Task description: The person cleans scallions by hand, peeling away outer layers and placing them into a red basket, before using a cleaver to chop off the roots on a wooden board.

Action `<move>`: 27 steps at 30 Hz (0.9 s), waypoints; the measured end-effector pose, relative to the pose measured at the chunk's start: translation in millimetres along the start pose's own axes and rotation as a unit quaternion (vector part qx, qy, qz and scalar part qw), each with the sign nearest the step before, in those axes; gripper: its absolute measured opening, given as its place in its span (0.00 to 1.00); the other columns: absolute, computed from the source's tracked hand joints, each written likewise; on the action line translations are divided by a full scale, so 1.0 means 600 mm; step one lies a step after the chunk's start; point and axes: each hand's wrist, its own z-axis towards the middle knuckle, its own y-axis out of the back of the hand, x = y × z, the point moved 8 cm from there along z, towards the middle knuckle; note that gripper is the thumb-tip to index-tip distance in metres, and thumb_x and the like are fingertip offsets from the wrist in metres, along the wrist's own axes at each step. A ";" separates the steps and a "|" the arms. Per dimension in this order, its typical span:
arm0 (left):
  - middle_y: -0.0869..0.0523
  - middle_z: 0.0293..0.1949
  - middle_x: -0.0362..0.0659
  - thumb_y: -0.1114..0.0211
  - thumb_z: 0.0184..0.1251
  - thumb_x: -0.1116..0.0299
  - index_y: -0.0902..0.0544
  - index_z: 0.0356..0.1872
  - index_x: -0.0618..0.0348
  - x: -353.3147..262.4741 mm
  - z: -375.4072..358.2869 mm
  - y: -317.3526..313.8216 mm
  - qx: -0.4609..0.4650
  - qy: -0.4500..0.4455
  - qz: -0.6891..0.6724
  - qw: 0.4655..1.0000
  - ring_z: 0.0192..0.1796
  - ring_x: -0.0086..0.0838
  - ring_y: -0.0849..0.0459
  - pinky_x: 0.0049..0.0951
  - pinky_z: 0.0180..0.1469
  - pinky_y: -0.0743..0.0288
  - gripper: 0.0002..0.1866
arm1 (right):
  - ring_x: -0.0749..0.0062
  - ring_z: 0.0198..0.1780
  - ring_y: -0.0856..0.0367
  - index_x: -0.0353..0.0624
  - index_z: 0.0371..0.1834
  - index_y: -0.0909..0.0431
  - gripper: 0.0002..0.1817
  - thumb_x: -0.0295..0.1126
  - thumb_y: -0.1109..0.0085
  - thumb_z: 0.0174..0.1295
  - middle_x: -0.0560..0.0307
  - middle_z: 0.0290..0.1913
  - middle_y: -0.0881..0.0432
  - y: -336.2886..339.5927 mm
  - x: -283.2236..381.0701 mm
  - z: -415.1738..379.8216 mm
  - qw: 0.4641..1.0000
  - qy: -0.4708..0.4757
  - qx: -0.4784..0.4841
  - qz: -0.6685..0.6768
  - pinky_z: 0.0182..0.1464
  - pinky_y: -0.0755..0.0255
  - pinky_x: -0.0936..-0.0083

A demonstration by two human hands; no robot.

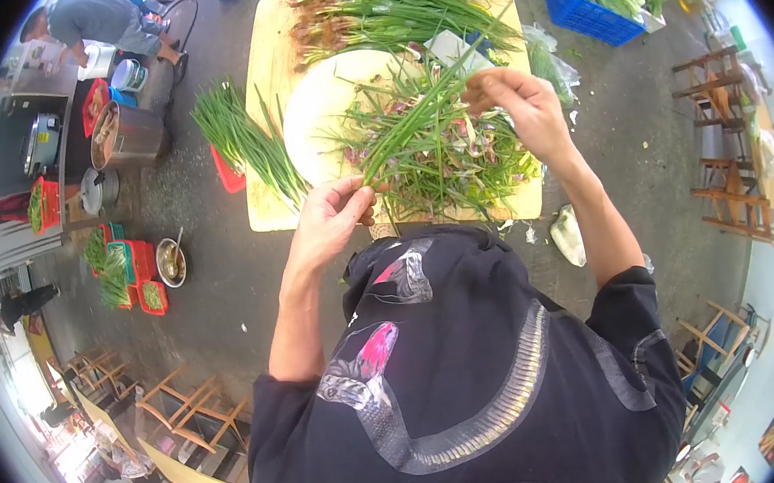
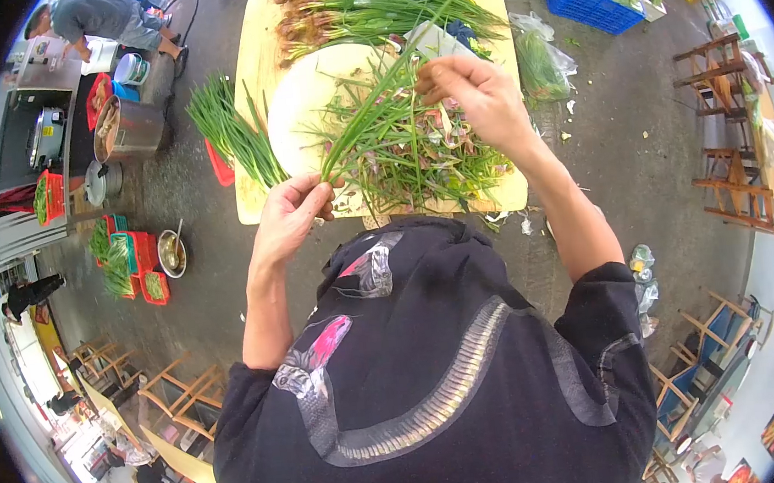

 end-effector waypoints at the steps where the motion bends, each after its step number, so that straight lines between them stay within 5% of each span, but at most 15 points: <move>1: 0.15 0.32 0.33 0.36 0.83 0.66 0.11 0.56 0.65 -0.003 -0.002 -0.001 -0.002 0.002 -0.007 1.000 0.34 0.17 0.20 0.23 0.42 0.21 0.14 | 0.69 0.50 0.09 0.38 0.60 0.14 0.14 0.30 0.42 0.79 0.48 0.47 0.08 0.010 -0.004 0.003 0.998 -0.001 -0.033 0.046 0.55 0.19 0.69; 4: 0.14 0.34 0.34 0.36 0.83 0.66 0.11 0.57 0.65 -0.001 -0.002 0.001 -0.004 0.008 -0.005 1.000 0.36 0.17 0.18 0.24 0.43 0.19 0.14 | 0.63 0.50 0.09 0.38 0.59 0.14 0.14 0.30 0.38 0.76 0.48 0.47 0.08 0.024 0.036 -0.002 0.955 0.074 -0.123 -0.259 0.58 0.19 0.69; 7: 0.14 0.33 0.35 0.36 0.82 0.66 0.11 0.56 0.65 -0.002 0.002 0.004 -0.004 0.001 -0.007 1.000 0.35 0.18 0.17 0.23 0.42 0.19 0.14 | 0.55 0.54 0.12 0.45 0.58 0.13 0.15 0.31 0.34 0.71 0.54 0.48 0.10 0.034 0.076 -0.024 0.888 0.214 -0.224 -0.340 0.63 0.23 0.60; 11: 0.14 0.33 0.34 0.36 0.82 0.66 0.11 0.57 0.65 0.003 0.000 0.002 0.009 0.015 -0.018 1.000 0.35 0.18 0.17 0.22 0.41 0.20 0.14 | 0.60 0.62 0.18 0.49 0.54 0.11 0.18 0.30 0.25 0.60 0.59 0.57 0.14 -0.021 0.130 -0.043 0.779 0.386 -0.142 -0.474 0.76 0.34 0.48; 18: 0.15 0.30 0.33 0.36 0.82 0.66 0.11 0.57 0.64 -0.016 -0.011 -0.002 0.014 0.026 -0.018 0.999 0.32 0.16 0.17 0.20 0.36 0.23 0.14 | 0.62 0.63 0.18 0.50 0.47 0.10 0.14 0.32 0.24 0.57 0.62 0.56 0.14 -0.048 0.125 -0.036 0.748 0.411 -0.083 -0.514 0.80 0.38 0.47; 21: 0.15 0.29 0.33 0.36 0.81 0.66 0.11 0.56 0.63 -0.013 -0.012 0.002 0.014 0.021 -0.028 0.999 0.31 0.16 0.17 0.18 0.34 0.26 0.14 | 0.62 0.61 0.17 0.50 0.47 0.10 0.12 0.31 0.26 0.59 0.62 0.52 0.12 -0.050 0.122 -0.032 0.754 0.420 -0.069 -0.500 0.79 0.37 0.46; 24: 0.15 0.29 0.33 0.35 0.81 0.66 0.11 0.56 0.63 0.007 -0.007 0.008 0.010 0.008 -0.036 0.999 0.31 0.16 0.16 0.18 0.32 0.28 0.14 | 0.63 0.55 0.14 0.47 0.47 0.09 0.08 0.30 0.30 0.66 0.59 0.47 0.11 -0.041 0.113 -0.022 0.826 0.376 -0.054 -0.416 0.72 0.27 0.52; 27: 0.15 0.30 0.33 0.35 0.81 0.66 0.11 0.55 0.64 0.015 -0.009 0.011 0.010 0.015 -0.026 0.999 0.31 0.16 0.16 0.18 0.32 0.28 0.14 | 0.69 0.55 0.13 0.40 0.49 0.10 0.08 0.28 0.31 0.71 0.57 0.47 0.08 0.010 0.050 -0.001 0.986 0.080 -0.119 -0.088 0.66 0.25 0.65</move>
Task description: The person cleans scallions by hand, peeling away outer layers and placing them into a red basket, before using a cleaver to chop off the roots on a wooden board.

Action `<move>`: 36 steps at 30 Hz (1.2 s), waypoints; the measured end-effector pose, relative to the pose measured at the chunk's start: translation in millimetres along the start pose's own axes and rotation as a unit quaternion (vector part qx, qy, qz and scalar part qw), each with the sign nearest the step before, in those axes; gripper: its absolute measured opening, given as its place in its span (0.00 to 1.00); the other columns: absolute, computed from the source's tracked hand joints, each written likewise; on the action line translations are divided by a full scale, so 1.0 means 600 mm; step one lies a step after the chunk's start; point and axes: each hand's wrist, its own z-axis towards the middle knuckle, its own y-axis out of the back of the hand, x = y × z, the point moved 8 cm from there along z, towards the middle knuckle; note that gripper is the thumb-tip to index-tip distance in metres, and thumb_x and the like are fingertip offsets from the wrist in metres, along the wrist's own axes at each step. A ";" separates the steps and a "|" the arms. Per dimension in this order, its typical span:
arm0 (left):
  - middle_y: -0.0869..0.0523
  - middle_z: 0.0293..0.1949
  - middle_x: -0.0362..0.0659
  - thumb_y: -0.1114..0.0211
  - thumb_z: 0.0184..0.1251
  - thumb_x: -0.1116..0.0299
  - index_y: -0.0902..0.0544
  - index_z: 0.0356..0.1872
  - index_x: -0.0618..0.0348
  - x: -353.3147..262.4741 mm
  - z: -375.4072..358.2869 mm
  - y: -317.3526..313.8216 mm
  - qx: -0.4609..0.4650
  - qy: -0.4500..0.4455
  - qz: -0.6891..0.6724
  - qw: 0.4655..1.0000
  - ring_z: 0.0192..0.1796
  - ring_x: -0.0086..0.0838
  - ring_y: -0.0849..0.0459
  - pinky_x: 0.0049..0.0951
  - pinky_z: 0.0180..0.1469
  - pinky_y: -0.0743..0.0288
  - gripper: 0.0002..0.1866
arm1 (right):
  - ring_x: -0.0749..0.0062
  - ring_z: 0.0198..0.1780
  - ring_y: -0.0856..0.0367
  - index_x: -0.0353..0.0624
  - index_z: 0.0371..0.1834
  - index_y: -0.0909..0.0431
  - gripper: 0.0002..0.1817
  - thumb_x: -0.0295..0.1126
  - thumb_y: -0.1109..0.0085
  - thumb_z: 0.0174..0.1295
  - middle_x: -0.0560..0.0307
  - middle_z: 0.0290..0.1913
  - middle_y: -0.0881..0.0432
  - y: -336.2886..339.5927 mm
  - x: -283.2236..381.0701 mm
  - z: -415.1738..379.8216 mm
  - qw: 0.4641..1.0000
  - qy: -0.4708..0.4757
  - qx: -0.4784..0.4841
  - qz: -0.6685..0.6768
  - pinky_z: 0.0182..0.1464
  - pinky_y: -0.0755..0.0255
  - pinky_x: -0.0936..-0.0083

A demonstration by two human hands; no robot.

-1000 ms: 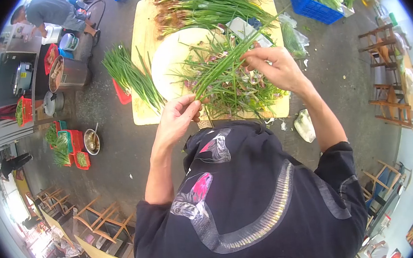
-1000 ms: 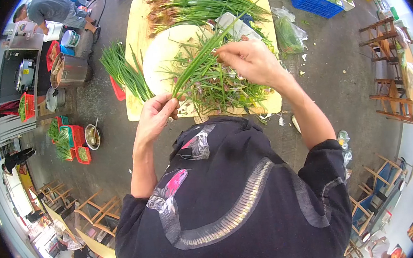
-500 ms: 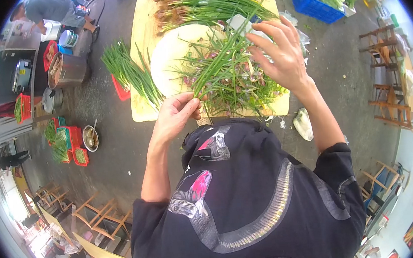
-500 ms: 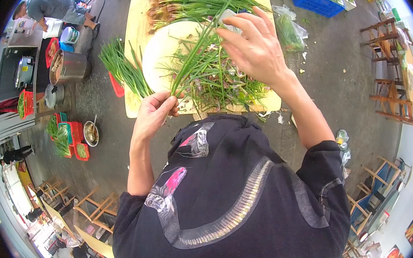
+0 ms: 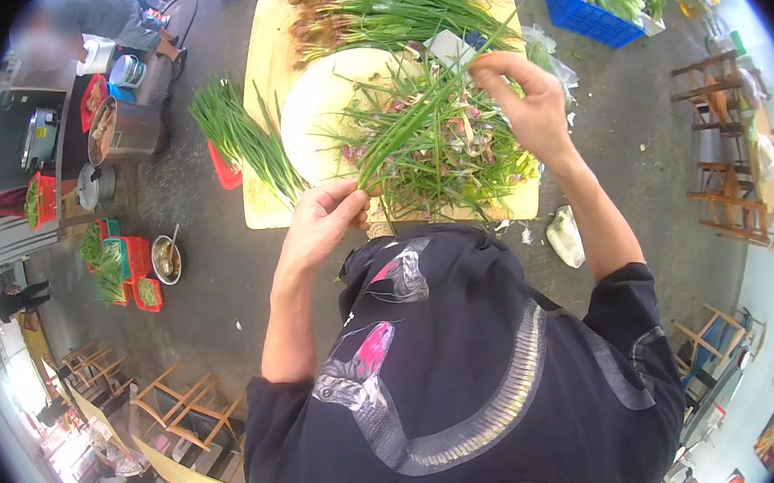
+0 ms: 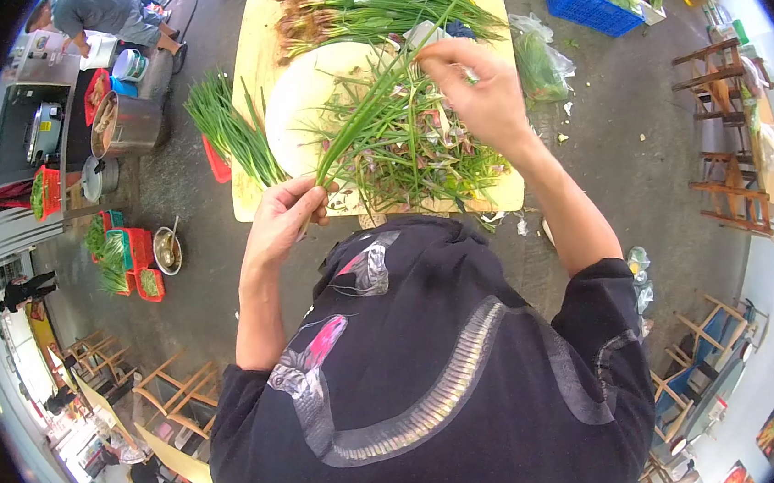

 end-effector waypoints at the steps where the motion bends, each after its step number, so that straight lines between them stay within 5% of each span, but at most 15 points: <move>1: 0.15 0.30 0.33 0.34 0.81 0.65 0.11 0.55 0.64 0.002 -0.002 0.001 0.001 0.003 0.004 1.000 0.31 0.17 0.16 0.18 0.33 0.28 0.14 | 0.69 0.52 0.13 0.40 0.49 0.10 0.08 0.29 0.33 0.73 0.56 0.47 0.09 0.007 0.006 0.002 0.999 0.029 -0.006 -0.031 0.61 0.23 0.67; 3: 0.14 0.30 0.33 0.34 0.80 0.65 0.11 0.55 0.64 0.000 -0.005 0.002 0.004 0.007 0.008 1.000 0.31 0.17 0.16 0.18 0.33 0.28 0.14 | 0.68 0.46 0.11 0.39 0.49 0.10 0.09 0.31 0.38 0.77 0.53 0.46 0.09 0.024 0.014 0.010 0.991 0.089 -0.019 -0.093 0.50 0.19 0.71; 7: 0.14 0.30 0.33 0.34 0.81 0.64 0.11 0.55 0.64 -0.001 -0.005 -0.002 0.012 0.003 -0.002 1.000 0.31 0.17 0.16 0.17 0.31 0.29 0.14 | 0.56 0.56 0.13 0.42 0.53 0.10 0.11 0.30 0.33 0.70 0.53 0.54 0.11 0.040 0.066 0.000 0.915 0.252 -0.109 -0.296 0.56 0.21 0.66; 8: 0.14 0.30 0.33 0.34 0.81 0.64 0.11 0.55 0.64 0.001 -0.007 -0.002 0.013 0.003 -0.004 1.000 0.31 0.17 0.15 0.17 0.31 0.29 0.14 | 0.52 0.61 0.16 0.44 0.54 0.11 0.14 0.30 0.30 0.65 0.52 0.58 0.12 0.039 0.068 -0.001 0.920 0.235 -0.108 -0.293 0.67 0.26 0.59; 12: 0.17 0.30 0.32 0.37 0.81 0.68 0.10 0.53 0.65 -0.024 -0.022 -0.010 0.013 0.033 0.015 0.999 0.33 0.17 0.19 0.22 0.41 0.22 0.13 | 0.55 0.62 0.17 0.48 0.56 0.12 0.17 0.29 0.28 0.62 0.54 0.56 0.12 0.002 0.117 0.011 0.835 0.356 -0.029 -0.418 0.81 0.43 0.46; 15: 0.16 0.31 0.33 0.37 0.81 0.68 0.10 0.54 0.65 -0.027 -0.027 -0.005 0.010 0.035 0.014 0.999 0.34 0.17 0.19 0.23 0.42 0.20 0.13 | 0.60 0.60 0.16 0.49 0.55 0.13 0.16 0.29 0.30 0.64 0.57 0.51 0.10 0.001 0.090 0.017 0.810 0.390 0.065 -0.433 0.82 0.42 0.46; 21: 0.16 0.32 0.32 0.37 0.81 0.67 0.10 0.55 0.64 -0.001 -0.034 0.021 0.014 0.028 0.012 0.999 0.34 0.18 0.18 0.24 0.43 0.19 0.13 | 0.62 0.51 0.11 0.45 0.49 0.12 0.09 0.27 0.32 0.67 0.57 0.43 0.09 0.001 0.069 0.021 0.844 0.322 0.107 -0.416 0.72 0.27 0.58; 24: 0.16 0.31 0.32 0.36 0.81 0.67 0.10 0.54 0.64 0.000 -0.038 0.020 0.010 0.026 0.008 1.000 0.34 0.18 0.18 0.24 0.42 0.19 0.13 | 0.60 0.47 0.10 0.41 0.51 0.13 0.08 0.28 0.37 0.74 0.55 0.41 0.09 0.023 0.007 0.032 0.972 0.132 0.029 -0.193 0.62 0.21 0.68; 27: 0.16 0.31 0.33 0.36 0.82 0.66 0.10 0.54 0.64 0.002 -0.041 0.022 0.000 0.034 0.016 0.999 0.34 0.18 0.18 0.24 0.42 0.19 0.13 | 0.58 0.46 0.08 0.38 0.55 0.15 0.11 0.32 0.42 0.79 0.53 0.41 0.08 0.062 -0.050 0.053 0.999 -0.026 -0.025 -0.001 0.56 0.20 0.73; 31: 0.16 0.31 0.33 0.36 0.82 0.66 0.10 0.54 0.65 0.001 -0.044 0.023 -0.005 0.029 0.008 1.000 0.34 0.19 0.18 0.24 0.42 0.19 0.13 | 0.51 0.57 0.11 0.40 0.64 0.16 0.17 0.38 0.45 0.82 0.49 0.46 0.08 0.047 -0.002 0.042 0.934 0.150 -0.035 -0.321 0.69 0.25 0.57; 32: 0.16 0.31 0.33 0.36 0.82 0.67 0.10 0.54 0.65 0.001 -0.042 0.023 -0.005 0.026 0.005 1.000 0.34 0.19 0.18 0.24 0.42 0.19 0.13 | 0.51 0.64 0.15 0.44 0.66 0.16 0.18 0.37 0.42 0.79 0.48 0.54 0.10 0.038 0.015 0.035 0.940 0.188 -0.025 -0.283 0.77 0.35 0.50; 36: 0.15 0.34 0.34 0.36 0.82 0.67 0.11 0.55 0.65 0.004 -0.041 0.025 0.005 0.014 0.014 1.000 0.35 0.18 0.17 0.24 0.43 0.19 0.13 | 0.56 0.66 0.18 0.47 0.64 0.15 0.20 0.35 0.34 0.70 0.52 0.63 0.14 -0.006 0.109 0.022 0.898 0.293 0.023 -0.329 0.81 0.42 0.47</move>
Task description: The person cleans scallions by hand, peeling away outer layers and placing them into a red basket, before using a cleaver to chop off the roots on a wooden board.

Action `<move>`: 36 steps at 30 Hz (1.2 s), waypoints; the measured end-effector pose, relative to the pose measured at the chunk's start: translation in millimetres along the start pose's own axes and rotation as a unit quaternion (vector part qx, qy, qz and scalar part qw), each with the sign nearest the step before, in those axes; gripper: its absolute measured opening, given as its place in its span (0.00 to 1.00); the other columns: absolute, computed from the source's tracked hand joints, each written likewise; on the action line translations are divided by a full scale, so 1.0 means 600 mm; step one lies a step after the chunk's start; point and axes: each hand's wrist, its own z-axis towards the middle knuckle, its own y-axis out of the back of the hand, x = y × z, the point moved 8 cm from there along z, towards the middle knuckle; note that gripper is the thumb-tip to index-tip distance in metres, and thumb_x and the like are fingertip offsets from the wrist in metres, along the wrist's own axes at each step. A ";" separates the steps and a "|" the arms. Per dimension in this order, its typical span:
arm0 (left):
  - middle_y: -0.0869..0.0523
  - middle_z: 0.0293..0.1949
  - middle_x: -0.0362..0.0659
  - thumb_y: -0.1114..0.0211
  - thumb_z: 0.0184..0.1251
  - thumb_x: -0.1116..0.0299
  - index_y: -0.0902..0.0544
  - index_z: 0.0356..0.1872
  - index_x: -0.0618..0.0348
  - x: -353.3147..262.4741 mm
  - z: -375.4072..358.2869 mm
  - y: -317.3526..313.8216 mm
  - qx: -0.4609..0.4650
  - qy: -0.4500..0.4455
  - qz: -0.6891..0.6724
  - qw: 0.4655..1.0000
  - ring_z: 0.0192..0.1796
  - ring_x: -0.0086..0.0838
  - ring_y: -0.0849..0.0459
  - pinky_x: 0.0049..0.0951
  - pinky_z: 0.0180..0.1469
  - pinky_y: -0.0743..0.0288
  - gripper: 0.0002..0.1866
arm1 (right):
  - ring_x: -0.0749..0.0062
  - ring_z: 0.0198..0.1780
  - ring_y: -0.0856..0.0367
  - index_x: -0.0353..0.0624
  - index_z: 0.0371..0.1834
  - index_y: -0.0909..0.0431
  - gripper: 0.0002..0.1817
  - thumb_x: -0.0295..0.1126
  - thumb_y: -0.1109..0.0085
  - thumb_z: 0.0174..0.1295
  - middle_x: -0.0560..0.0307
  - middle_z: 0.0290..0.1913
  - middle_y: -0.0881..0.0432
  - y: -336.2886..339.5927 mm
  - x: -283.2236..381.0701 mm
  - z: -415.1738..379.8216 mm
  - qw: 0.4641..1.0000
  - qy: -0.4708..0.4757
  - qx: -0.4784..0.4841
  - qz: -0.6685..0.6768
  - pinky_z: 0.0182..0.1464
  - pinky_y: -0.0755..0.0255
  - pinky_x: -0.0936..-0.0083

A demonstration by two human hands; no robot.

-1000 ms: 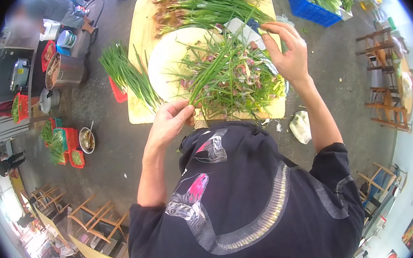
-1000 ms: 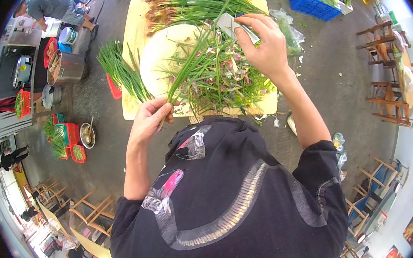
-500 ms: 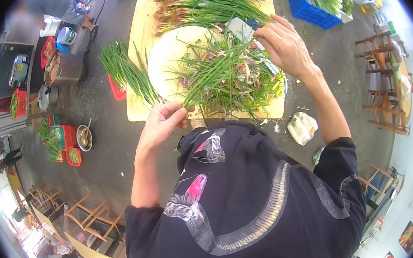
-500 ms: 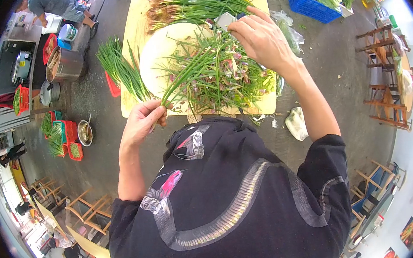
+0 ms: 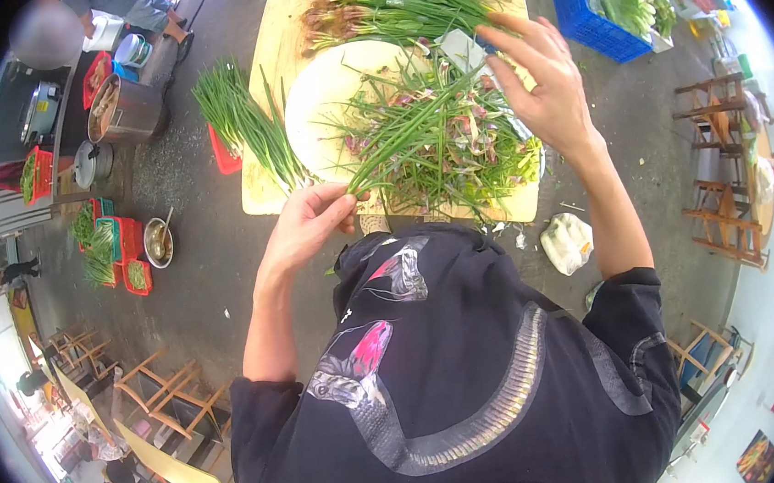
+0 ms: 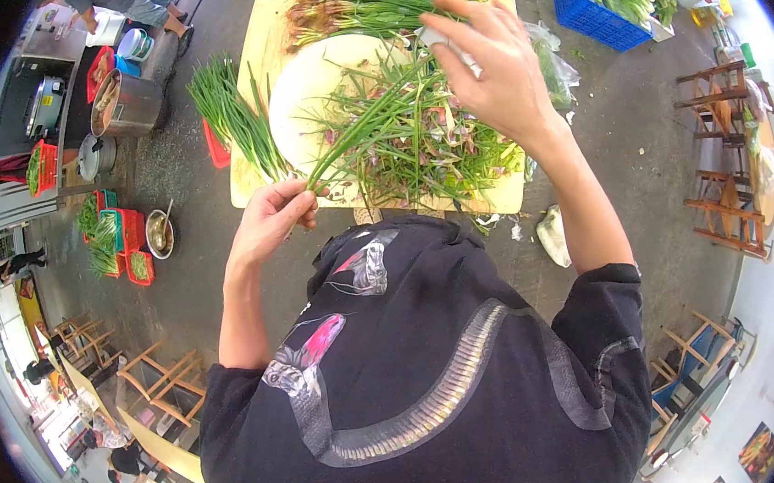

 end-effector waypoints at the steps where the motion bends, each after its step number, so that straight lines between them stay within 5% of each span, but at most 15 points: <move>1: 0.14 0.34 0.34 0.36 0.82 0.67 0.11 0.55 0.65 0.000 0.001 -0.001 0.001 -0.001 -0.001 1.000 0.36 0.18 0.17 0.24 0.44 0.18 0.13 | 0.56 0.66 0.18 0.47 0.63 0.14 0.19 0.36 0.34 0.70 0.52 0.62 0.14 -0.011 0.016 0.004 0.999 0.023 0.045 0.017 0.81 0.42 0.47; 7: 0.13 0.36 0.34 0.36 0.81 0.68 0.12 0.57 0.66 -0.002 -0.001 0.001 -0.008 -0.006 0.038 0.999 0.36 0.17 0.17 0.23 0.44 0.18 0.14 | 0.56 0.56 0.14 0.46 0.52 0.13 0.11 0.34 0.36 0.71 0.53 0.49 0.11 -0.086 0.043 -0.014 0.962 0.077 0.259 0.045 0.79 0.38 0.47; 13: 0.13 0.36 0.35 0.37 0.80 0.69 0.11 0.58 0.65 -0.019 -0.010 0.006 -0.056 -0.030 0.124 0.990 0.35 0.18 0.17 0.24 0.42 0.20 0.14 | 0.51 0.49 0.13 0.42 0.45 0.13 0.07 0.31 0.38 0.72 0.50 0.42 0.12 -0.086 0.052 -0.018 0.982 0.053 0.167 0.076 0.73 0.29 0.54; 17: 0.13 0.35 0.36 0.38 0.81 0.69 0.11 0.57 0.65 -0.003 -0.003 0.018 -0.076 -0.022 0.131 0.988 0.35 0.18 0.17 0.25 0.41 0.20 0.14 | 0.57 0.48 0.11 0.39 0.48 0.12 0.08 0.29 0.40 0.75 0.51 0.43 0.10 -0.090 -0.011 -0.038 0.961 -0.188 0.062 0.193 0.69 0.26 0.60; 19: 0.14 0.34 0.34 0.37 0.82 0.67 0.13 0.58 0.66 0.009 0.001 0.020 -0.053 -0.014 0.037 0.998 0.35 0.17 0.16 0.22 0.40 0.21 0.14 | 0.60 0.47 0.10 0.39 0.50 0.12 0.09 0.29 0.41 0.77 0.52 0.46 0.09 -0.074 -0.041 -0.038 0.934 -0.243 0.026 0.260 0.68 0.26 0.63; 23: 0.14 0.37 0.34 0.36 0.83 0.63 0.16 0.63 0.67 0.033 0.018 0.040 -0.084 -0.006 -0.135 0.987 0.38 0.16 0.14 0.20 0.43 0.19 0.18 | 0.61 0.49 0.10 0.41 0.60 0.14 0.14 0.32 0.42 0.78 0.52 0.51 0.08 -0.052 -0.054 -0.036 0.982 -0.148 0.002 0.114 0.78 0.35 0.55; 27: 0.11 0.45 0.41 0.40 0.85 0.66 0.21 0.67 0.67 0.034 0.048 0.022 -0.073 -0.063 -0.372 0.923 0.48 0.27 0.09 0.32 0.60 0.13 0.19 | 0.53 0.53 0.11 0.40 0.63 0.15 0.17 0.33 0.40 0.76 0.47 0.55 0.09 -0.113 -0.050 -0.088 0.995 -0.049 0.038 -0.079 0.79 0.36 0.53; 28: 0.11 0.48 0.45 0.42 0.86 0.68 0.20 0.63 0.67 0.030 0.058 0.017 -0.052 -0.093 -0.435 0.894 0.54 0.36 0.09 0.39 0.61 0.12 0.15 | 0.59 0.63 0.13 0.41 0.63 0.15 0.17 0.32 0.39 0.76 0.46 0.59 0.10 -0.129 -0.046 -0.102 0.987 -0.126 0.089 0.054 0.74 0.30 0.58; 30: 0.11 0.50 0.47 0.44 0.87 0.68 0.19 0.61 0.66 0.025 0.068 0.006 -0.034 -0.108 -0.487 0.866 0.58 0.40 0.10 0.44 0.66 0.15 0.14 | 0.60 0.61 0.13 0.40 0.61 0.13 0.16 0.30 0.37 0.73 0.47 0.57 0.09 -0.167 -0.004 -0.129 0.922 -0.238 0.181 0.247 0.67 0.24 0.65; 33: 0.12 0.52 0.51 0.47 0.88 0.69 0.20 0.58 0.64 0.002 0.085 -0.014 -0.039 -0.129 -0.519 0.844 0.63 0.46 0.13 0.49 0.72 0.19 0.12 | 0.62 0.52 0.10 0.38 0.57 0.13 0.14 0.29 0.34 0.71 0.49 0.52 0.09 -0.189 0.104 -0.132 0.915 -0.175 0.190 0.309 0.58 0.19 0.69; 36: 0.12 0.50 0.51 0.48 0.88 0.69 0.20 0.57 0.63 -0.019 0.089 -0.030 -0.054 -0.162 -0.526 0.833 0.64 0.47 0.14 0.49 0.72 0.20 0.11 | 0.67 0.49 0.09 0.36 0.54 0.13 0.13 0.30 0.31 0.70 0.50 0.48 0.08 -0.214 0.147 -0.132 0.881 -0.217 0.200 0.369 0.55 0.18 0.70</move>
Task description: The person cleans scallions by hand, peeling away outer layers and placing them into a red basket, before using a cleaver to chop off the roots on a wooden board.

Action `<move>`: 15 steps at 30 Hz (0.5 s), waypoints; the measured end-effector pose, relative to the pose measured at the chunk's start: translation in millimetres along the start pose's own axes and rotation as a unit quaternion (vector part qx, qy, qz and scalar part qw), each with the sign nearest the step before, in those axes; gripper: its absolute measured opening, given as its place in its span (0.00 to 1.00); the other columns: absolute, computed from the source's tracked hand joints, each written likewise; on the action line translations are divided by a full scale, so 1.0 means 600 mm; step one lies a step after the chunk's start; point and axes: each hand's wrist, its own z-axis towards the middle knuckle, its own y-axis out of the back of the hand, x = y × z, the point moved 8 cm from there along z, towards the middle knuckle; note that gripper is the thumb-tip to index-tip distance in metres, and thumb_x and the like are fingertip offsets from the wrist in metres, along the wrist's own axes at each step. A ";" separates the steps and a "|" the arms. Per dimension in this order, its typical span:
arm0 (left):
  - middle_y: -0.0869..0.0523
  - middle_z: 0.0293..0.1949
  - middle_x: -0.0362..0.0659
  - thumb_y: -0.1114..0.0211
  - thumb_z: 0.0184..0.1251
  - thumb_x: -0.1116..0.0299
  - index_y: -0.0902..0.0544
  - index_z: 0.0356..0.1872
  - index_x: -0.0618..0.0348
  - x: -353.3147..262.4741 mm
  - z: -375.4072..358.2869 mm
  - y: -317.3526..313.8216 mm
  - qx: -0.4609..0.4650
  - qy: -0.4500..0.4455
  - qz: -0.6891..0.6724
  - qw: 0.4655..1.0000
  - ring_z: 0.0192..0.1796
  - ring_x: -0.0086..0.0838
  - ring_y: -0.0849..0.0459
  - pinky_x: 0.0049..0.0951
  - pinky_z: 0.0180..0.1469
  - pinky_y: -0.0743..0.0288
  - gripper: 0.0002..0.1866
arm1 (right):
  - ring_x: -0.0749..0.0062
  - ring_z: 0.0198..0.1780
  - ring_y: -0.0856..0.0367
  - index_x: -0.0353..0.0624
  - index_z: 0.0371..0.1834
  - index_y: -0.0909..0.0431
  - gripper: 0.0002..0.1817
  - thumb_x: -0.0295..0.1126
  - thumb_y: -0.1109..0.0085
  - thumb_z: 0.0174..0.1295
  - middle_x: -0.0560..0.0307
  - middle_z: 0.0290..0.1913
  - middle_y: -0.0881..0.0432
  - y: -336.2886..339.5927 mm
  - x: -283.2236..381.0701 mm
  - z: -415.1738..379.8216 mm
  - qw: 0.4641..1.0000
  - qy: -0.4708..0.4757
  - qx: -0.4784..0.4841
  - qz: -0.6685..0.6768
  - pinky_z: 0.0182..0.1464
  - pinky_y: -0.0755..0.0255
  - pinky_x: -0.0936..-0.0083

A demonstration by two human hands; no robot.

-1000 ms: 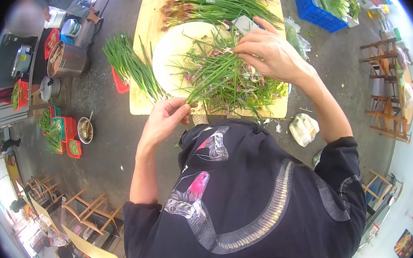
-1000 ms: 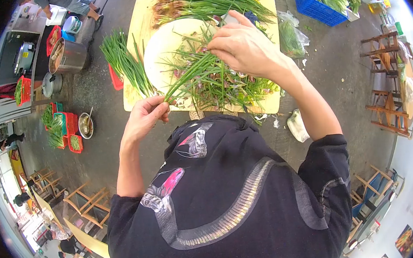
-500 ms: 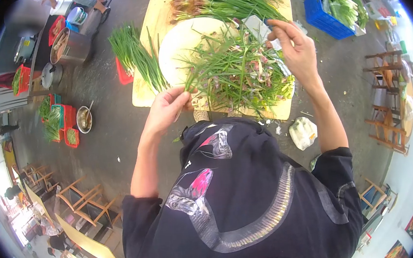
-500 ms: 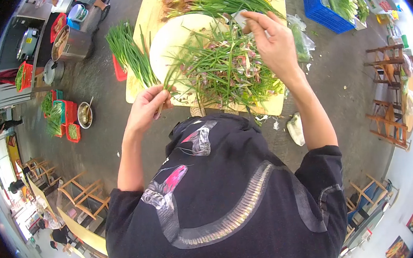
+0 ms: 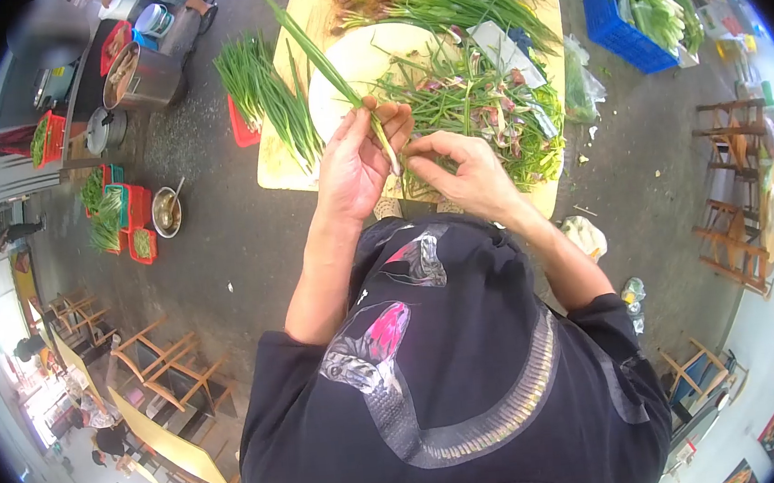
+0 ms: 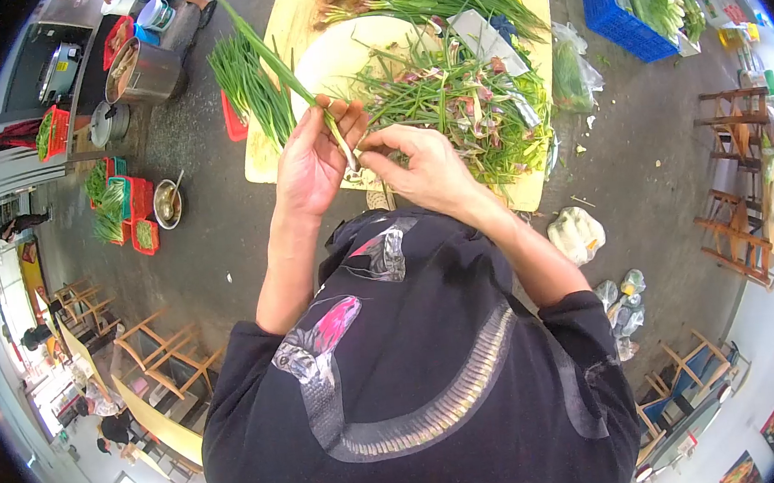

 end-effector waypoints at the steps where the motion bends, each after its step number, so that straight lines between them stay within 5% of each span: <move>1: 0.12 0.50 0.50 0.48 0.88 0.69 0.20 0.57 0.62 0.000 0.002 -0.005 -0.002 -0.009 -0.005 1.000 0.64 0.48 0.14 0.49 0.72 0.20 0.11 | 0.68 0.48 0.09 0.36 0.53 0.13 0.13 0.30 0.31 0.70 0.50 0.47 0.08 -0.008 0.000 0.001 1.000 -0.017 -0.005 0.025 0.54 0.18 0.70; 11: 0.14 0.42 0.41 0.48 0.89 0.68 0.21 0.59 0.60 -0.005 -0.002 -0.034 0.034 -0.113 0.048 0.992 0.51 0.33 0.12 0.42 0.66 0.18 0.11 | 0.59 0.43 0.05 0.35 0.50 0.13 0.14 0.34 0.32 0.67 0.43 0.41 0.07 -0.010 0.004 -0.007 0.993 -0.089 -0.076 0.035 0.48 0.14 0.67; 15: 0.15 0.40 0.39 0.47 0.89 0.67 0.20 0.59 0.60 0.003 -0.013 -0.049 -0.019 -0.155 0.132 0.979 0.49 0.28 0.13 0.34 0.61 0.17 0.11 | 0.55 0.41 0.05 0.35 0.50 0.12 0.15 0.34 0.33 0.65 0.42 0.38 0.08 -0.017 -0.004 -0.010 0.991 -0.092 -0.100 0.010 0.46 0.14 0.65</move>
